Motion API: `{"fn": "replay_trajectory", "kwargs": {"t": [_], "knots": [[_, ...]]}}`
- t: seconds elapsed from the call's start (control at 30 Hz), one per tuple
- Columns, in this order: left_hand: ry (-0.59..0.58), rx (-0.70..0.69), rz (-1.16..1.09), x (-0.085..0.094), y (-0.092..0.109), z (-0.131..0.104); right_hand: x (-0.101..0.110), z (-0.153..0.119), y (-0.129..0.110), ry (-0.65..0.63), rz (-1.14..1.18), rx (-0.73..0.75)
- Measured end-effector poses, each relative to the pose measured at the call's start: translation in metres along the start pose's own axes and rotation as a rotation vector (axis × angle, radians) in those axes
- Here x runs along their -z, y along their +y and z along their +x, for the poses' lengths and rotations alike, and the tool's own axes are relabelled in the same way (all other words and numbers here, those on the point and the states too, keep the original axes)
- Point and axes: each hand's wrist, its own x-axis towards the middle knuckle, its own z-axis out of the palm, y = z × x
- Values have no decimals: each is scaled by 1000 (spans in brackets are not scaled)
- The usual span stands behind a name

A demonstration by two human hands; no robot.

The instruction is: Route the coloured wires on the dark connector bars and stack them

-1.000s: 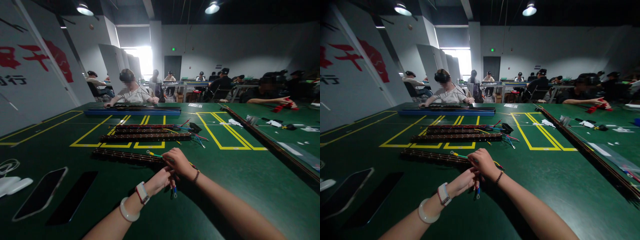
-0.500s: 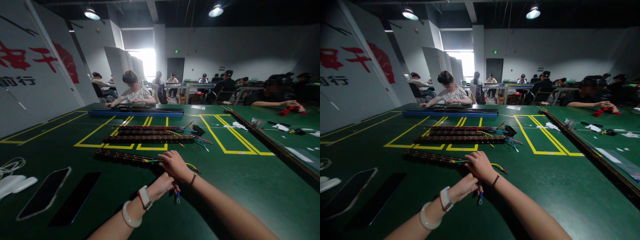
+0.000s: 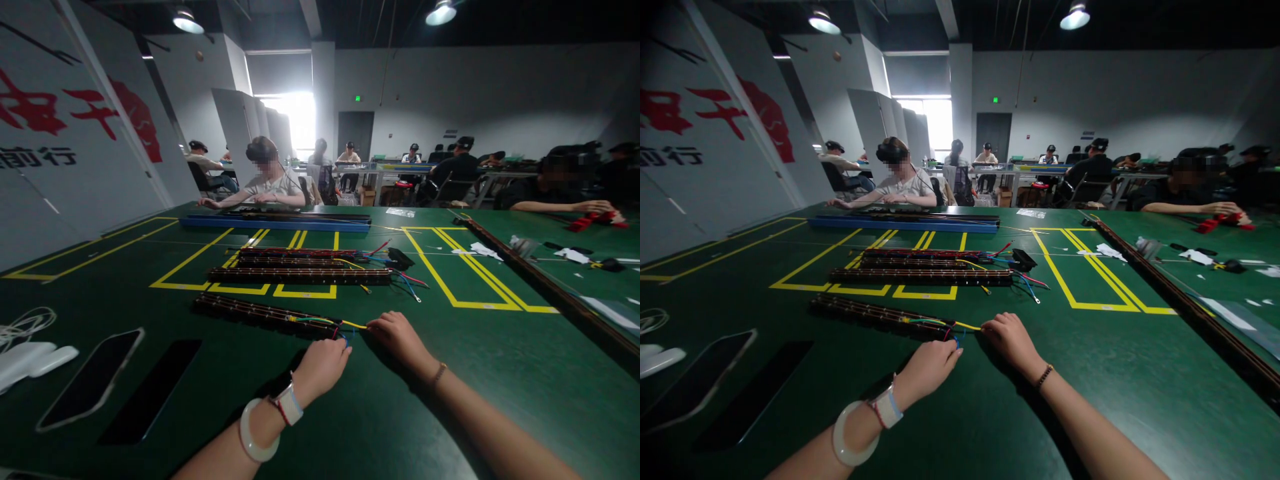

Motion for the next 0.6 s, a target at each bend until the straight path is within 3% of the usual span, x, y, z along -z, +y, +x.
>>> {"fn": "replay_trajectory", "kwargs": {"t": [0.13, 0.3, 0.43, 0.6], "knots": [[-80, -200, 325, 5, -1, 1, -1, 2, 5, -10, -35, -31], [-45, -295, 356, 7, -4, 3, -1, 2, 7, -6, -29, -45], [78, -332, 287, 8, -12, 3, -4, 2, 8, -22, 8, -43], [297, -212, 177, 12, -22, 4, -3, 4, 4, -32, 25, -76]]}}
